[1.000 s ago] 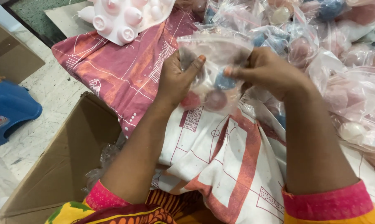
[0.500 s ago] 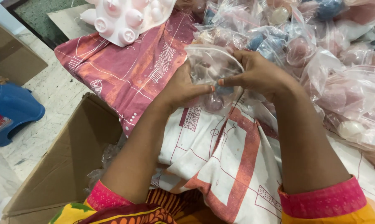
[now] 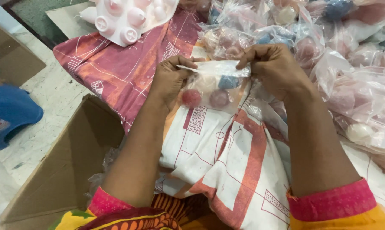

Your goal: Sort and pack small wax/candle components into clear plastic zip-lock bags.

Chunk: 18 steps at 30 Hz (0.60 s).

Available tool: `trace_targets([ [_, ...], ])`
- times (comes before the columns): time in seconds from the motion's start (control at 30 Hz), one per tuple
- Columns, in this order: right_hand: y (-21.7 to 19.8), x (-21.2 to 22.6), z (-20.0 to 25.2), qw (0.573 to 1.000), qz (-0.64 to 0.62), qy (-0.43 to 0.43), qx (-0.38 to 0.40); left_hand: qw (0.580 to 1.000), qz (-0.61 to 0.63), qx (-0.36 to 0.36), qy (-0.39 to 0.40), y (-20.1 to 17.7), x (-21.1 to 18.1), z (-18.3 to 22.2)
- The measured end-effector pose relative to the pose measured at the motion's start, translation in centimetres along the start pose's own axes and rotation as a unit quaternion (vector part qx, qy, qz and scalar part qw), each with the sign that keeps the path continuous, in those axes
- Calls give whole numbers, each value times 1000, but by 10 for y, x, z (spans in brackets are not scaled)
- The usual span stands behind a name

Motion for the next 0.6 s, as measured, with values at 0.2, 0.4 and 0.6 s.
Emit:
trace_targets([
  [0.2,14,10,7,998,49,36,4,994,-106,-9,-38,-3,9,4],
  [0.4,15,4,-2,982,187,-12,9,973,-223,-8,62,-8,2,1],
  [0.6,116,58,37,847,521,-87,64,962,-247,1,114,-7,3,-2],
])
Point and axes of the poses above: each hand's wrist, its own z-axis away from the middle knuckle, its own y-axis out of the palm, x = y × z, the point moved 10 cm from there along -z, towards the middle knuckle, and after that the axes turned 3 degrees about -z, right-handed, at the moved point
